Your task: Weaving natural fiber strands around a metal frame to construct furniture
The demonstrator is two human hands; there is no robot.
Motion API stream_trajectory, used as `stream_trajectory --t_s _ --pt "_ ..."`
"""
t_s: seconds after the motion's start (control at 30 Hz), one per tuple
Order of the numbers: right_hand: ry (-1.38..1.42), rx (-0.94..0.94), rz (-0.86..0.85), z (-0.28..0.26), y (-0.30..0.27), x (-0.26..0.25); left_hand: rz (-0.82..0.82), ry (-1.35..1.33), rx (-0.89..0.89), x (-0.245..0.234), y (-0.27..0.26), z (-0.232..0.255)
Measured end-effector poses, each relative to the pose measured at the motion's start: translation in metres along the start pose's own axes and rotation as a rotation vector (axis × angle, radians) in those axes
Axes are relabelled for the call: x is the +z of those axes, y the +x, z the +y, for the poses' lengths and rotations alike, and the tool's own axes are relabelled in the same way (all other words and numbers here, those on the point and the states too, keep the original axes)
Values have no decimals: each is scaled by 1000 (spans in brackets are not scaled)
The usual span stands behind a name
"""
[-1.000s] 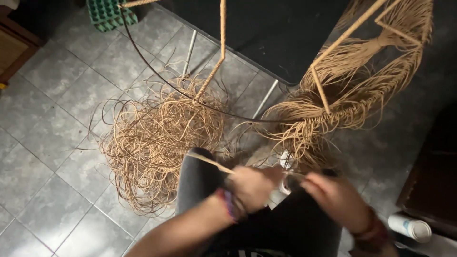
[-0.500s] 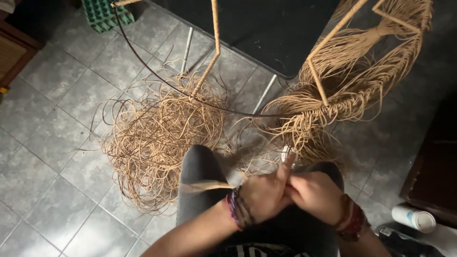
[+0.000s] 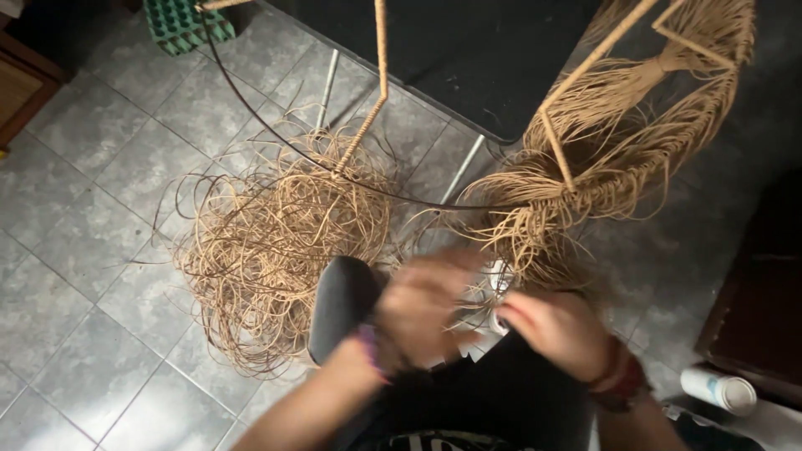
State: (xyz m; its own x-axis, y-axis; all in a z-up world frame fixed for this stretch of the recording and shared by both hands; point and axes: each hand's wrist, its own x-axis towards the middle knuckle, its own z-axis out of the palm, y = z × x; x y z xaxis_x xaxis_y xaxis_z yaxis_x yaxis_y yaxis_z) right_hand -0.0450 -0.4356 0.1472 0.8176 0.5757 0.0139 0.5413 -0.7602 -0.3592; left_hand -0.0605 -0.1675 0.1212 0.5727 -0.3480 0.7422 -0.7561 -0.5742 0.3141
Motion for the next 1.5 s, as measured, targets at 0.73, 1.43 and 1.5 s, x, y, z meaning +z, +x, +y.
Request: stream_trajectory --t_s 0.73,1.43,1.5 --pt "98 3 -110 10 17 19 -599 -89 -426 14 17 6" --pt "245 197 -218 46 18 17 -422 19 -498 -41 4 -81" --pt "216 159 -142 45 17 24 -444 46 -524 -39 1 -80"
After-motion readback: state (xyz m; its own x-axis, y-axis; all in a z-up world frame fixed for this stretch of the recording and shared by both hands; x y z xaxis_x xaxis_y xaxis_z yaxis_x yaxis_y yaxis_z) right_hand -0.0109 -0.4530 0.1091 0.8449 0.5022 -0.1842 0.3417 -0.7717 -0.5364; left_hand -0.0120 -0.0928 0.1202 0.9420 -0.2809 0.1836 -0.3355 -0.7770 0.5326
